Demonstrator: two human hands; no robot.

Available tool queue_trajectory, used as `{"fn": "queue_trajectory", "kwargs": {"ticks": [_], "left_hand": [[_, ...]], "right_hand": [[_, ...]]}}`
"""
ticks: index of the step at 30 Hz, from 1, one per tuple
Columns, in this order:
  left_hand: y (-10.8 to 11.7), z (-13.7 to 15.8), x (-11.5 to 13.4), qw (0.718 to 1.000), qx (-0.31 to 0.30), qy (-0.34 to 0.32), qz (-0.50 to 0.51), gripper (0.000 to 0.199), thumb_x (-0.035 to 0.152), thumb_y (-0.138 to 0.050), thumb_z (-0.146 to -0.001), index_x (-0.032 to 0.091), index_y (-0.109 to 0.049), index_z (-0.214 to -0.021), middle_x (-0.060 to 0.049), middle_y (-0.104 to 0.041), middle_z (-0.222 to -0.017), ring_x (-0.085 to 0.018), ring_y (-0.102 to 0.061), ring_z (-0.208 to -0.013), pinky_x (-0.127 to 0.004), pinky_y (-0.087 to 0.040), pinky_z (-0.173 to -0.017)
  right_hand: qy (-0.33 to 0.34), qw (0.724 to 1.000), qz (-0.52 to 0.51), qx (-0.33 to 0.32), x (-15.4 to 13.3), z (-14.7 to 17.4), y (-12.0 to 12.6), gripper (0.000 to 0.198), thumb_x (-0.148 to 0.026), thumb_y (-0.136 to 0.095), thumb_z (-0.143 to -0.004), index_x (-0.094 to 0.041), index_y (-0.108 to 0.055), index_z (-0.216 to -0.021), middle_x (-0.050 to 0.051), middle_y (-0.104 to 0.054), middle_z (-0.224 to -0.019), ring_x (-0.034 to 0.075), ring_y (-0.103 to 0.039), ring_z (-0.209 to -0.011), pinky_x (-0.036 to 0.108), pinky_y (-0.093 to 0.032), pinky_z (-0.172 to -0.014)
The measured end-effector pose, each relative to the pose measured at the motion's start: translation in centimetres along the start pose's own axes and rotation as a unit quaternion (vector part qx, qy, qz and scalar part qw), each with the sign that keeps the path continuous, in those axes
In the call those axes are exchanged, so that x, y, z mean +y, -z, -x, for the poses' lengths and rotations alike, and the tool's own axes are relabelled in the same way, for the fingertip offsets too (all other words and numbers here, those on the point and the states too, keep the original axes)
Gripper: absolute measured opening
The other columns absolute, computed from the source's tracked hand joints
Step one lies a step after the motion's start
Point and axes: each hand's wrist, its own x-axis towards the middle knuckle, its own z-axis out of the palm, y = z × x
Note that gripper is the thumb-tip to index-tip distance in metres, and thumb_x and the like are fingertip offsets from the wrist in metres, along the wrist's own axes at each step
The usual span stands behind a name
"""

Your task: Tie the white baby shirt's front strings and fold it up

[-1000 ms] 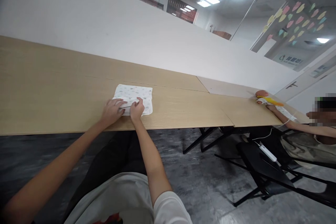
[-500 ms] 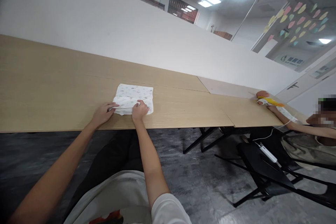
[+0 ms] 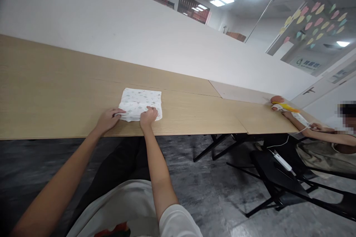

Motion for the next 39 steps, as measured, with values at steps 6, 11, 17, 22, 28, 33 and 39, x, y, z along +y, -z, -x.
{"fn": "queue_trajectory", "kwargs": {"ticks": [6,11,17,22,28,33,39], "left_hand": [[0.1,0.1,0.4,1.000,0.006,0.011,0.010,0.043,0.031,-0.041,-0.079,0.020,-0.077,-0.099,-0.008,-0.072,-0.117,-0.027,-0.062,-0.114,-0.040,-0.046,-0.108],[0.2,0.1,0.6,1.000,0.012,0.009,0.015,0.043,0.031,-0.041,-0.078,0.019,-0.077,-0.097,-0.010,-0.073,-0.115,-0.027,-0.063,-0.113,-0.042,-0.046,-0.107],[0.5,0.2,1.4,1.000,0.011,0.017,-0.010,0.043,0.034,-0.043,-0.076,0.021,-0.078,-0.097,-0.008,-0.073,-0.113,-0.028,-0.063,-0.112,-0.041,-0.045,-0.108],[1.1,0.4,1.9,1.000,-0.005,0.017,0.004,0.048,0.032,-0.044,-0.073,0.019,-0.077,-0.104,-0.009,-0.072,-0.118,-0.029,-0.062,-0.115,-0.042,-0.044,-0.110],[3.0,0.6,0.1,0.995,-0.007,0.026,0.095,0.058,0.025,-0.044,-0.067,0.016,-0.073,-0.116,-0.007,-0.069,-0.129,-0.028,-0.061,-0.122,-0.042,-0.045,-0.110],[3.7,-0.6,-1.6,0.996,-0.054,-0.042,0.064,0.048,0.030,-0.043,-0.075,0.013,-0.075,-0.107,-0.010,-0.070,-0.126,-0.027,-0.060,-0.120,-0.043,-0.042,-0.113],[3.9,-1.2,-1.9,0.992,-0.094,-0.085,0.021,0.058,0.058,-0.037,-0.086,0.021,-0.079,-0.102,-0.012,-0.066,-0.128,-0.028,-0.060,-0.115,-0.044,-0.045,-0.107]], "right_hand": [[-0.032,0.999,-0.021,0.014,-0.3,-0.1,0.1,0.037,-0.005,-0.051,-0.079,-0.012,-0.074,-0.106,0.017,-0.068,-0.111,0.033,-0.060,-0.112,0.048,-0.043,-0.103],[-0.034,0.999,-0.038,0.006,0.0,-0.3,0.1,0.034,-0.006,-0.049,-0.081,-0.014,-0.074,-0.103,0.019,-0.065,-0.112,0.037,-0.055,-0.118,0.057,-0.037,-0.104],[-0.011,0.999,-0.043,0.016,0.3,0.0,-0.4,0.042,-0.001,-0.053,-0.075,-0.015,-0.071,-0.110,0.021,-0.060,-0.120,0.037,-0.050,-0.123,0.057,-0.035,-0.106],[0.037,0.998,-0.039,0.037,-0.7,0.3,1.3,0.040,-0.004,-0.046,-0.083,-0.016,-0.067,-0.115,0.016,-0.060,-0.126,0.028,-0.051,-0.125,0.046,-0.034,-0.110],[0.091,0.995,-0.028,0.015,1.5,-3.8,7.1,0.038,-0.002,-0.039,-0.088,-0.010,-0.069,-0.110,0.015,-0.069,-0.114,0.021,-0.061,-0.110,0.033,-0.041,-0.104],[0.179,0.976,0.029,-0.117,5.1,-6.0,8.9,0.039,0.004,-0.045,-0.083,-0.014,-0.075,-0.099,0.010,-0.074,-0.104,0.019,-0.065,-0.100,0.032,-0.047,-0.096],[0.241,0.949,0.058,-0.192,6.9,-5.4,8.2,0.048,0.011,-0.045,-0.078,-0.018,-0.080,-0.095,0.010,-0.071,-0.111,0.020,-0.063,-0.109,0.034,-0.047,-0.103]]}}
